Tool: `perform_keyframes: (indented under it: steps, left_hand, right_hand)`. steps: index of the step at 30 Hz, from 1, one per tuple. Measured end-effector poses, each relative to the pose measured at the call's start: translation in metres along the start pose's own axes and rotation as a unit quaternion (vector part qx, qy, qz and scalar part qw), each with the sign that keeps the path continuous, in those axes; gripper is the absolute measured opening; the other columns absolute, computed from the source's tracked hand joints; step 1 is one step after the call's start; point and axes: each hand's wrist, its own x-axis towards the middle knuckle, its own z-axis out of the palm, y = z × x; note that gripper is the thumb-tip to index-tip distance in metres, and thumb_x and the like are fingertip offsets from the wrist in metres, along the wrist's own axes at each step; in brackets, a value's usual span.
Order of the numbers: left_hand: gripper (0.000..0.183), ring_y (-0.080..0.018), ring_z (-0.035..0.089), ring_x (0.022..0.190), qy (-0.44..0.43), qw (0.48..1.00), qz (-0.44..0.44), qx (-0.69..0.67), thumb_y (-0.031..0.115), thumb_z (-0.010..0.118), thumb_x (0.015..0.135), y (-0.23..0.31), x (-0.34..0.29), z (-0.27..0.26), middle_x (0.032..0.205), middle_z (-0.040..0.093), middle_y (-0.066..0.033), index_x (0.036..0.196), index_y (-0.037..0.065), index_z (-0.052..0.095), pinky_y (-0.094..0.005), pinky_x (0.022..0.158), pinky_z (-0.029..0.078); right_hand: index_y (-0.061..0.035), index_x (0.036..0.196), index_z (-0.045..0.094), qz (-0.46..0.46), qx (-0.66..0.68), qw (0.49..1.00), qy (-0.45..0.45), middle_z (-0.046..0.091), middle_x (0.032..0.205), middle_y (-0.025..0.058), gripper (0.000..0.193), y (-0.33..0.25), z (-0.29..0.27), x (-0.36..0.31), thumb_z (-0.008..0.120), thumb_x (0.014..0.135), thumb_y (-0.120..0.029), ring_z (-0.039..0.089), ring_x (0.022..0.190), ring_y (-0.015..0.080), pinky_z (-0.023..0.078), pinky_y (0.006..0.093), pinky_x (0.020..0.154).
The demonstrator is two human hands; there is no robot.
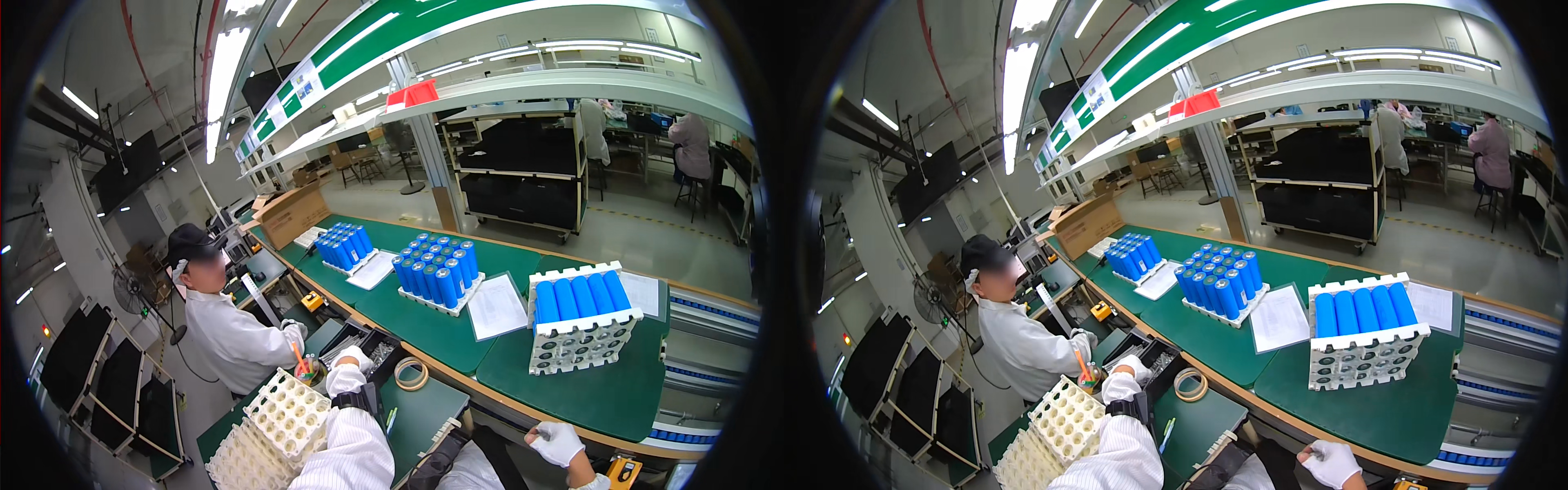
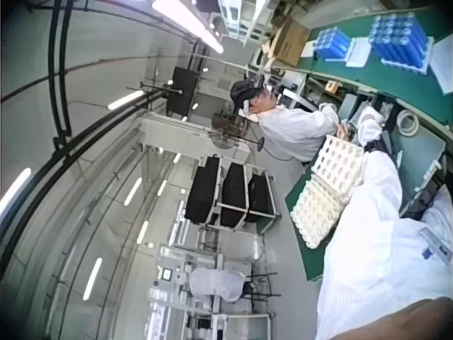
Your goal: Assembling, screwdriving, and marking battery packs on a production line.
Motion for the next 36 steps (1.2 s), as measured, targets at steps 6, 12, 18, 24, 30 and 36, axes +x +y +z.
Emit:
perform_keyframes:
  steps: [6, 12, 18, 24, 30, 36]
  left_hand:
    - [0.068, -0.0343, 0.057, 0.121, 0.113, 0.951, 0.267, -0.112, 0.051, 0.061, 0.082, 0.113, -0.068, -0.042, 0.129, 0.061, -0.0183, 0.133, 0.006, 0.056, -0.0407, 0.101, 0.046]
    - [0.137, -0.0347, 0.012, 0.148, -0.113, 0.732, 0.617, -0.265, 0.035, 0.089, 0.06, 0.247, -0.104, 0.009, 0.158, 0.008, -0.0294, 0.153, -0.002, -0.005, -0.0328, 0.119, 0.014]
    - [0.154, -0.0328, 0.004, 0.149, -0.062, 0.635, 0.683, -0.355, 0.045, 0.094, 0.048, 0.294, -0.101, 0.086, 0.159, 0.003, -0.0262, 0.151, -0.003, -0.009, -0.0389, 0.121, 0.008]
    - [0.157, -0.0338, 0.018, 0.144, -0.006, 0.586, 0.71, -0.39, 0.041, 0.098, 0.042, 0.317, -0.097, 0.071, 0.154, 0.016, -0.023, 0.152, 0.0, -0.006, -0.0409, 0.119, 0.015]
    - [0.145, -0.034, 0.032, 0.138, -0.032, 0.519, 0.721, -0.458, 0.028, 0.096, 0.043, 0.333, -0.094, 0.083, 0.146, 0.033, -0.021, 0.151, 0.0, 0.003, -0.0433, 0.116, 0.024]
    - [0.139, -0.0364, 0.043, 0.127, 0.012, 0.536, 0.665, -0.52, 0.025, 0.095, 0.043, 0.324, -0.189, 0.101, 0.136, 0.034, -0.0191, 0.15, 0.006, 0.008, -0.0486, 0.107, 0.037]
  right_hand:
    - [-0.0007, 0.089, 0.072, 0.022, 0.018, 0.997, 0.068, 0.069, 0.07, 0.0099, 0.026, 0.007, -0.029, 0.001, 0.071, 0.081, -0.025, 0.062, 0.064, 0.0137, 0.051, 0.0284, 0.064]
    - [-0.0009, 0.084, 0.071, -0.008, 0.021, 0.986, 0.163, 0.066, 0.065, 0.0101, 0.018, 0.022, -0.056, 0.008, 0.071, 0.08, -0.019, 0.061, 0.058, 0.0124, 0.05, 0.0277, 0.059]
    - [-0.0025, 0.088, 0.071, 0.019, 0.016, 0.961, 0.277, 0.068, 0.07, 0.0094, 0.026, 0.047, -0.09, 0.002, 0.074, 0.081, -0.027, 0.063, 0.064, 0.0135, 0.052, 0.0289, 0.065]
    - [-0.0057, 0.094, 0.072, 0.079, -0.059, 0.966, 0.24, 0.071, 0.079, 0.0111, 0.035, 0.049, -0.115, -0.01, 0.073, 0.082, -0.039, 0.07, 0.074, 0.0195, 0.054, 0.029, 0.071]
    - [-0.0046, 0.098, 0.071, 0.055, -0.076, 0.979, 0.179, 0.071, 0.083, 0.0086, 0.032, 0.046, -0.104, 0.009, 0.072, 0.086, -0.034, 0.066, 0.077, 0.0133, 0.052, 0.0272, 0.074]
    - [0.001, 0.097, 0.07, 0.059, 0.119, 0.956, 0.261, 0.07, 0.081, 0.0052, 0.026, 0.093, -0.096, 0.039, 0.072, 0.086, -0.023, 0.063, 0.074, 0.009, 0.051, 0.0249, 0.069]
